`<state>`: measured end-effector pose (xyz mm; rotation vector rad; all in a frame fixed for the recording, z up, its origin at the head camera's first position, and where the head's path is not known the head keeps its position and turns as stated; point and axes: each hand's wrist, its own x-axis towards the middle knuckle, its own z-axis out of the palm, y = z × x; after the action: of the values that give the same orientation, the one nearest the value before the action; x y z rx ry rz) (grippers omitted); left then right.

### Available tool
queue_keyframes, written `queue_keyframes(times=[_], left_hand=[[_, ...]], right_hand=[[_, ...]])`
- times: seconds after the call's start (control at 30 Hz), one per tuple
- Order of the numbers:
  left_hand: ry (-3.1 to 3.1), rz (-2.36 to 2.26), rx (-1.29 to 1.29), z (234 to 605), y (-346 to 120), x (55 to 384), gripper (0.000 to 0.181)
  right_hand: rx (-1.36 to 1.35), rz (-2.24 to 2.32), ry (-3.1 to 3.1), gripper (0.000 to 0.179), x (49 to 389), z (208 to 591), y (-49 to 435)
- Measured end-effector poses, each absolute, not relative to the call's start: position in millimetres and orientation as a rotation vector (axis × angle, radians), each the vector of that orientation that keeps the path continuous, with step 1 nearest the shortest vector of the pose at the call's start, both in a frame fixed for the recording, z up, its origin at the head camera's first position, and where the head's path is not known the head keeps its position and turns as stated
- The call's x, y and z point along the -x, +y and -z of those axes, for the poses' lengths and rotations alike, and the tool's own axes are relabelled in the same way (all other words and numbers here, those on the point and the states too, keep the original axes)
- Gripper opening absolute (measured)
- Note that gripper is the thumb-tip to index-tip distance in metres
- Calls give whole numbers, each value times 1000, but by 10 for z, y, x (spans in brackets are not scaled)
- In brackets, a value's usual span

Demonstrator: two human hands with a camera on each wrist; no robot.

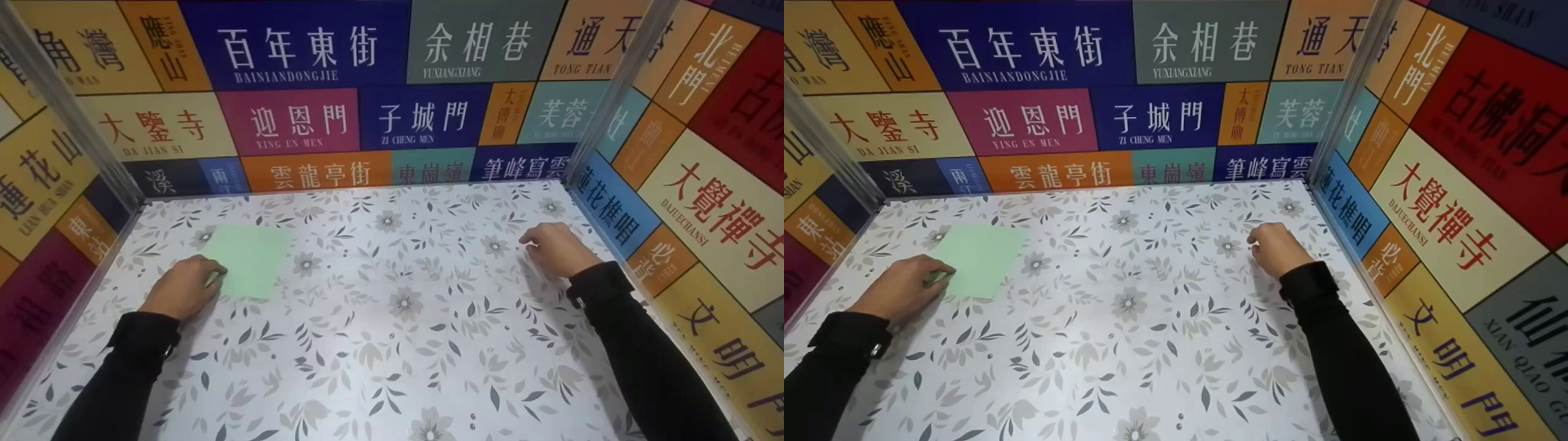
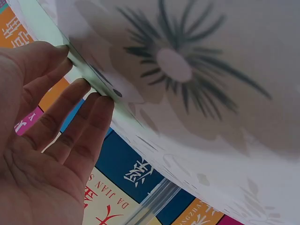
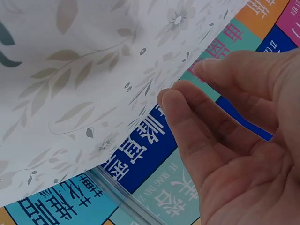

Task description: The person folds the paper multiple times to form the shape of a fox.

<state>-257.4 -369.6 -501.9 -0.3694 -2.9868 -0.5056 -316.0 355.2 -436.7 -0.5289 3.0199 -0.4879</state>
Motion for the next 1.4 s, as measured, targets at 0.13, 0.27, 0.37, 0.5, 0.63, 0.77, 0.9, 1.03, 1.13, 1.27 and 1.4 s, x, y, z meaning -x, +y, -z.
queue_keyframes(times=[0.13,0.27,0.37,0.5,0.63,0.77,0.9,1.03,1.13,1.27,1.4], left_hand=[[-2987,504,376,5022,-3629,2549,27],[-2983,499,392,5007,-3535,2553,26],[-2983,506,392,4990,-3445,2564,25],[-3001,503,399,4983,-3324,2564,25],[-3027,496,407,4994,-3211,2560,26],[-3043,488,424,4989,-3102,2564,27],[-3025,500,454,4965,-3016,2572,26],[-3023,516,472,4962,-2947,2559,27],[-3025,514,478,4960,-2901,2539,26],[-3022,504,465,4963,-2825,2509,25],[-3025,501,465,4982,-2720,2489,26]], right_hand=[[541,499,3015,31,3142,4358,3514],[568,492,3020,29,3139,4339,3478],[582,492,3029,28,3140,4312,3451],[618,499,3027,27,3133,4311,3417],[683,511,3027,27,3128,4332,3381],[714,515,3037,26,3139,4340,3333],[748,513,3054,24,3146,4343,3280],[787,521,3059,23,3136,4354,3235],[769,536,3054,24,3133,4359,3191],[748,537,3054,25,3123,4363,3122],[803,538,3070,23,3089,4367,3048]])
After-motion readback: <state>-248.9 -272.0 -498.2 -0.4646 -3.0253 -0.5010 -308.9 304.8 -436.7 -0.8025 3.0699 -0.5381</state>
